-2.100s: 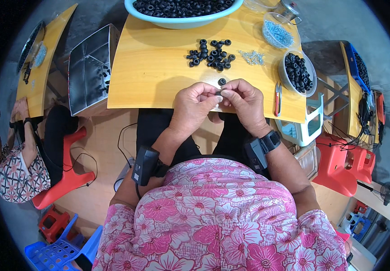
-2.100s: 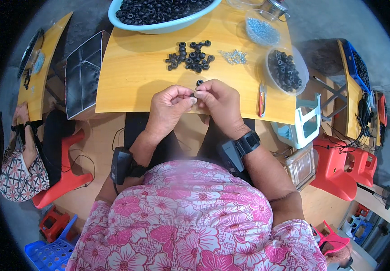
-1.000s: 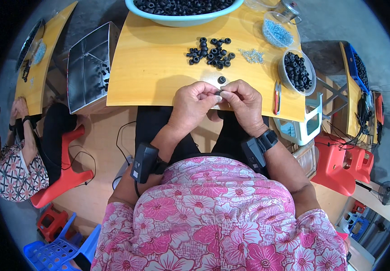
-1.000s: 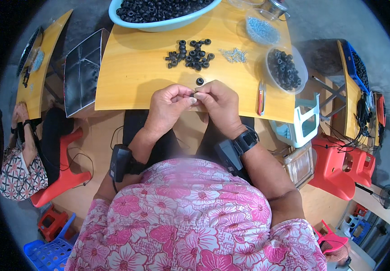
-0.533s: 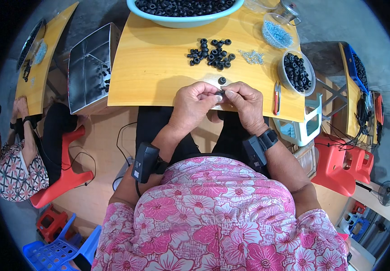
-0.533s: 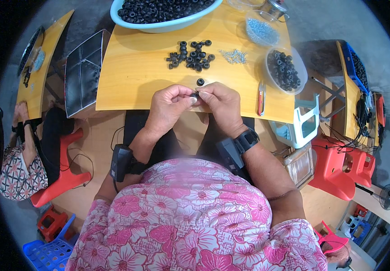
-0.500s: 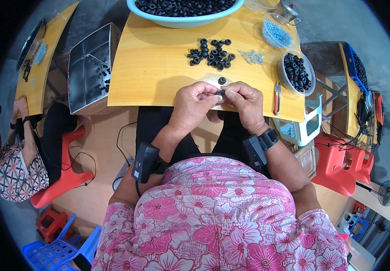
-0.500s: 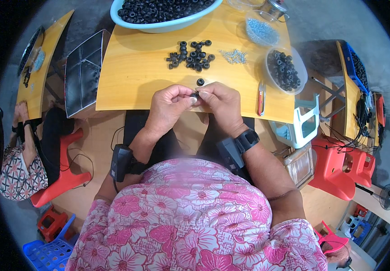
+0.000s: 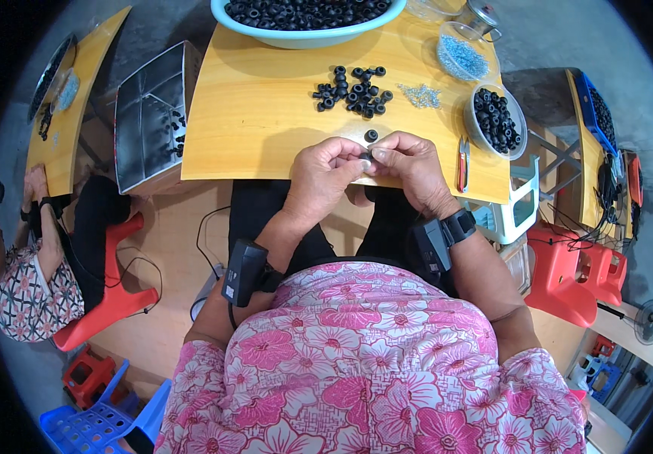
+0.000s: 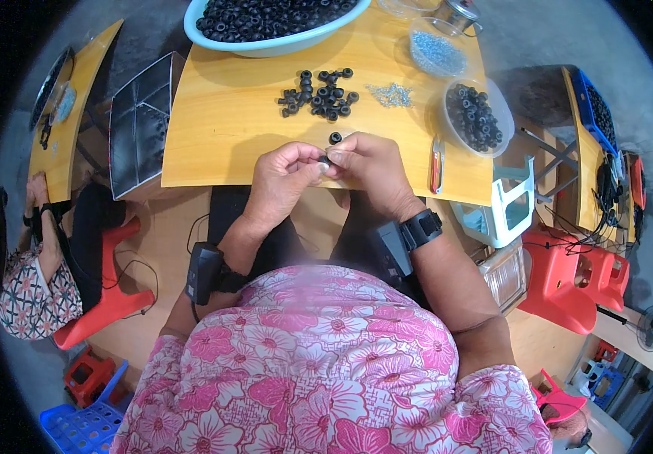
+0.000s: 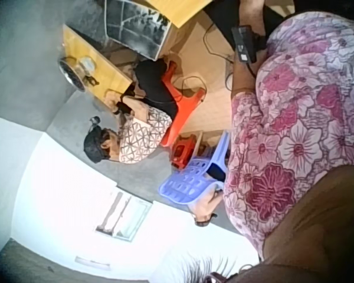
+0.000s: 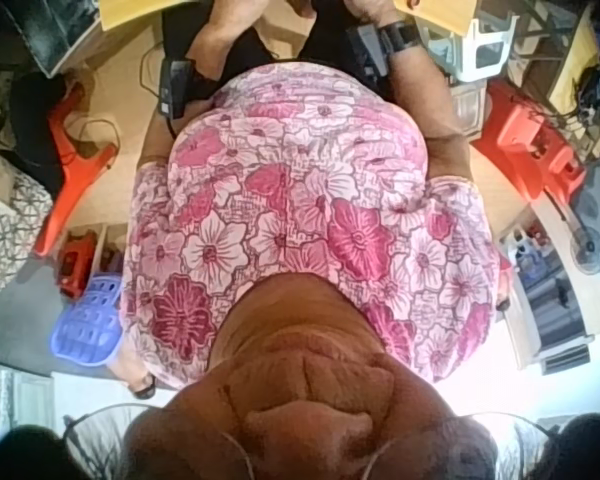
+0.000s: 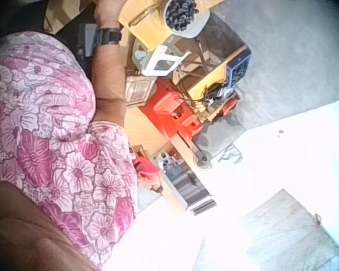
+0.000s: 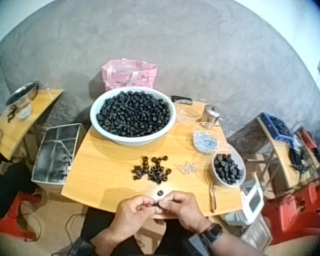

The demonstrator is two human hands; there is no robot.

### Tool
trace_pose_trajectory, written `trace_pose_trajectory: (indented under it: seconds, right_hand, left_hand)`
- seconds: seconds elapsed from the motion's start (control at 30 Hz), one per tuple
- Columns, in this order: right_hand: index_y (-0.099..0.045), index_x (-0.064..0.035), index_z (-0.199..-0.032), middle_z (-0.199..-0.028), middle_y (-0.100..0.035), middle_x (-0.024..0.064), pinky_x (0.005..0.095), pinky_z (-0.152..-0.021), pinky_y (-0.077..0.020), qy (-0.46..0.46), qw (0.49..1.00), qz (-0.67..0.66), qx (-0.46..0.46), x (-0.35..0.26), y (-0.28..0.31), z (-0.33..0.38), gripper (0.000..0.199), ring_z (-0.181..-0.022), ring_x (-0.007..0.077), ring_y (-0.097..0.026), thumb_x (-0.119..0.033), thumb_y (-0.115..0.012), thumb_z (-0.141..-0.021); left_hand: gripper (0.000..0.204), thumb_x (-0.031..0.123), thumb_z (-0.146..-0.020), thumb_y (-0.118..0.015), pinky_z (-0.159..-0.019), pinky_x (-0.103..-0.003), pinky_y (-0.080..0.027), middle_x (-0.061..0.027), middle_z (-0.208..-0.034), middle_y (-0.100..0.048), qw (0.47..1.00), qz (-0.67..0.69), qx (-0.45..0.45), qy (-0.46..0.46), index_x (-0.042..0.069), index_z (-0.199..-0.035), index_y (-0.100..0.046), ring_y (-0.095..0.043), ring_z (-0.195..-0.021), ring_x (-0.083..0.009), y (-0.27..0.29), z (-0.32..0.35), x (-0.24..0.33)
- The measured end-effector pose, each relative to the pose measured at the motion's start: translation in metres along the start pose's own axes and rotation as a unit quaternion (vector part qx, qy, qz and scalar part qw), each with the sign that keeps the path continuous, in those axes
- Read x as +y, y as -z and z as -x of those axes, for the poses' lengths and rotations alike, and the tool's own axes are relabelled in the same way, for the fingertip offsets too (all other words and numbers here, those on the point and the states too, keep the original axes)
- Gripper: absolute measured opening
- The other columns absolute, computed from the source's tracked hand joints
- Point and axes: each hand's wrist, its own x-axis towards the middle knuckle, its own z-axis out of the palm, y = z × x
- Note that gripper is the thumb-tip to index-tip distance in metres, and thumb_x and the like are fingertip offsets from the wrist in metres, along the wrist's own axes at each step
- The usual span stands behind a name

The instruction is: Manually assembling small black plastic components by pressing them together.

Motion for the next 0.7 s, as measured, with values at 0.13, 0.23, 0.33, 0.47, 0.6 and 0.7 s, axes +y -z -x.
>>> trace_pose_trajectory:
  seconds: [0.13, 0.23, 0.33, 0.47, 0.6, 0.7]
  right_hand:
    - [-0.063, 0.0021, -0.096, -0.088, -0.067, 0.0082, 0.0269, -0.073, -0.0537, -0.051, 0.997, -0.041, -0.039, -0.002, 0.005, -0.003, 0.012, -0.078, 0.0134, -0.064, -0.009, -0.061, -0.093]
    - [-0.062, 0.0030, -0.101, -0.089, -0.066, 0.0081, 0.0267, -0.073, -0.0540, -0.077, 0.994, -0.053, -0.063, -0.008, 0.001, -0.002, 0.017, -0.078, 0.0138, -0.065, -0.012, -0.059, -0.095]
    - [-0.061, 0.0038, -0.104, -0.089, -0.066, 0.0079, 0.0272, -0.071, -0.0545, -0.101, 0.990, -0.052, -0.087, -0.011, 0.004, -0.002, 0.022, -0.078, 0.0139, -0.065, -0.017, -0.057, -0.097]
    - [-0.061, 0.0037, -0.104, -0.088, -0.066, 0.0078, 0.0288, -0.066, -0.0551, -0.110, 0.981, -0.063, -0.145, -0.008, 0.011, -0.006, 0.027, -0.076, 0.0137, -0.065, -0.022, -0.056, -0.098]
    - [-0.061, 0.0023, -0.101, -0.084, -0.064, 0.0060, 0.0292, -0.062, -0.0539, -0.106, 0.981, -0.053, -0.155, -0.007, 0.010, -0.008, 0.027, -0.073, 0.0132, -0.062, -0.024, -0.055, -0.098]
    - [-0.060, -0.0002, -0.096, -0.079, -0.060, 0.0037, 0.0287, -0.060, -0.0524, -0.101, 0.979, -0.045, -0.170, -0.007, 0.007, -0.007, 0.027, -0.070, 0.0123, -0.059, -0.026, -0.053, -0.099]
  left_hand:
    - [0.014, 0.004, -0.086, -0.065, -0.071, -0.026, -0.055, -0.0079, -0.089, -0.069, 1.000, 0.021, 0.004, 0.009, -0.004, -0.097, -0.065, -0.066, -0.080, -0.0122, -0.001, 0.001, 0.004]
    - [0.015, 0.004, -0.084, -0.067, -0.073, -0.026, -0.054, -0.0063, -0.092, -0.065, 0.999, -0.022, 0.027, -0.036, -0.004, -0.098, -0.066, -0.064, -0.080, -0.0118, 0.003, -0.001, -0.008]
    - [0.017, 0.004, -0.083, -0.070, -0.074, -0.026, -0.054, -0.0052, -0.094, -0.060, 0.995, -0.038, 0.045, -0.074, -0.003, -0.098, -0.068, -0.062, -0.080, -0.0122, 0.003, -0.003, -0.009]
    - [0.018, 0.003, -0.082, -0.071, -0.075, -0.025, -0.054, -0.0053, -0.094, -0.058, 0.994, -0.070, 0.047, -0.073, -0.002, -0.099, -0.069, -0.062, -0.080, -0.0125, 0.002, -0.003, -0.008]
    - [0.019, 0.001, -0.081, -0.071, -0.075, -0.026, -0.054, -0.0054, -0.094, -0.057, 0.997, -0.018, 0.043, -0.064, -0.002, -0.100, -0.069, -0.063, -0.082, -0.0127, 0.000, -0.002, -0.003]
    - [0.019, -0.001, -0.081, -0.070, -0.075, -0.026, -0.054, -0.0057, -0.094, -0.057, 0.995, -0.049, 0.042, -0.077, -0.002, -0.100, -0.069, -0.064, -0.082, -0.0131, 0.002, -0.003, -0.006]
